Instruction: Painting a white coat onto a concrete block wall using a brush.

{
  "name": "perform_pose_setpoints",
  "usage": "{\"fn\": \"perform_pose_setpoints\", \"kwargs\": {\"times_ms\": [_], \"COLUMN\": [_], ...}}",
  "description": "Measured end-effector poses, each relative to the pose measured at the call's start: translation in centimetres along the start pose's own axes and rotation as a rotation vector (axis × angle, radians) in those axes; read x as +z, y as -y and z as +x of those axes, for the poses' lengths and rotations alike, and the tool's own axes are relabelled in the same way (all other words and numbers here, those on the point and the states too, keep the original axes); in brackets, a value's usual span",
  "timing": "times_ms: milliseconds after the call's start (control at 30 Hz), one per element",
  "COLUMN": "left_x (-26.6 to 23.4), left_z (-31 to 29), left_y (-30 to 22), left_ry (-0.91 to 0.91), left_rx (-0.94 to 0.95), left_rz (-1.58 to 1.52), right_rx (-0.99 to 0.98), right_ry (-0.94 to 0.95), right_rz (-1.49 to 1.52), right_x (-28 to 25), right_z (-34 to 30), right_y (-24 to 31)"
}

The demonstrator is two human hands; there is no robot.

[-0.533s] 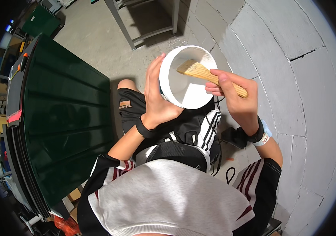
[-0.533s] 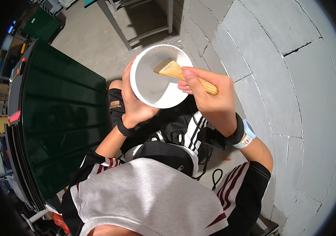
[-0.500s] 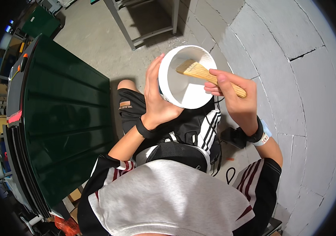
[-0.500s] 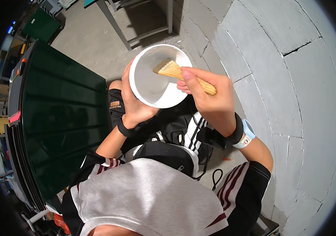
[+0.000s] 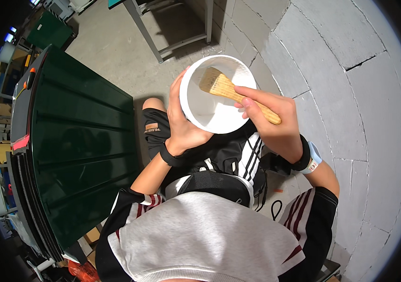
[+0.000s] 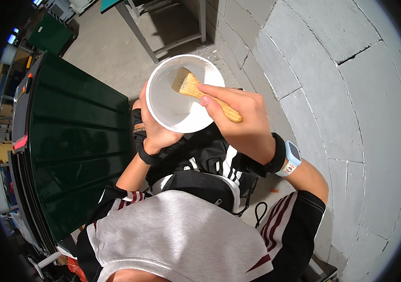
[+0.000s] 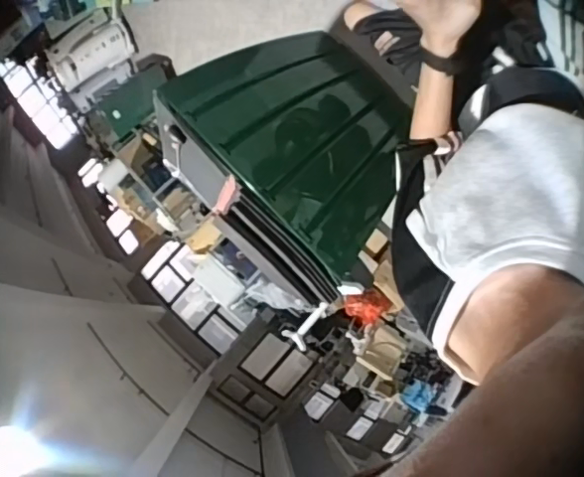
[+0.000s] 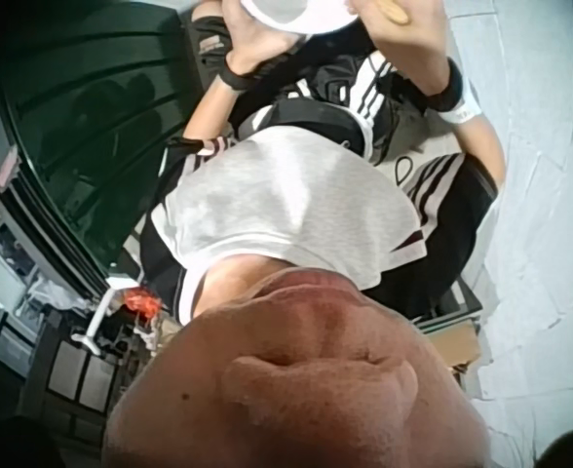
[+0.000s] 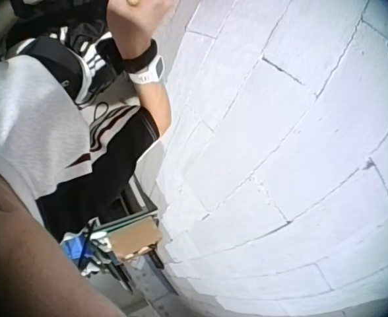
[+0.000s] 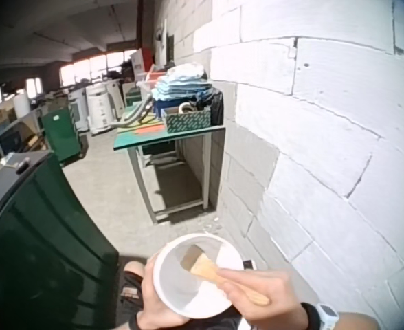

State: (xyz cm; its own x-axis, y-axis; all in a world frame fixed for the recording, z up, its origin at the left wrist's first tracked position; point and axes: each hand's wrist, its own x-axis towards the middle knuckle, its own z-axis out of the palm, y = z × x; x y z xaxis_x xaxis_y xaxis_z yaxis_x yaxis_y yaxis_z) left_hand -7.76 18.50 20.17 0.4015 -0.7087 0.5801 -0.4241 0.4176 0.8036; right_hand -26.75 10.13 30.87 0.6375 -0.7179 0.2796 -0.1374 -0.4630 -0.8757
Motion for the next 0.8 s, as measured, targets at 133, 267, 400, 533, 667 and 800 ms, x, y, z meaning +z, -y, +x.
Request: {"fn": "perform_pose_setpoints", "kwargs": {"times_ms": [133,267,400,533,667,800], "left_x": [-0.5,-0.8,-1.5,-2.0,-2.3,-2.0], "left_z": [0.1,0.2,0.3,0.0,0.1,0.3], "left_y": [-0.2,-0.5,-0.7,-0.6,-0.5,-0.3], "left_ry": [0.012,0.056,0.145,0.175,0.195,0.185], "left_rx": [0.018,0.035,0.112,0.104,0.107,0.094], "left_rz": [0.008,-0.03,0.002,-0.001,0.003,-0.016], "right_rx": [-0.121,-0.157,-0.233,-0.316,-0.352,-0.355], "right_ry": [0.065,0.122,0.18,0.194,0.264,0.313], "right_rz": [-0.126,-0.153,-0.154,-0.138,-0.16,-0.1], "right_x": [-0.4,-0.2,-0.1,-0.1,-0.4,-1.2], "right_z": [0.3,0.6,0.7,0.8,0.9,1.0], "right_y": [0.7,0.9,0.5,0.2,0.0,-0.7]}}
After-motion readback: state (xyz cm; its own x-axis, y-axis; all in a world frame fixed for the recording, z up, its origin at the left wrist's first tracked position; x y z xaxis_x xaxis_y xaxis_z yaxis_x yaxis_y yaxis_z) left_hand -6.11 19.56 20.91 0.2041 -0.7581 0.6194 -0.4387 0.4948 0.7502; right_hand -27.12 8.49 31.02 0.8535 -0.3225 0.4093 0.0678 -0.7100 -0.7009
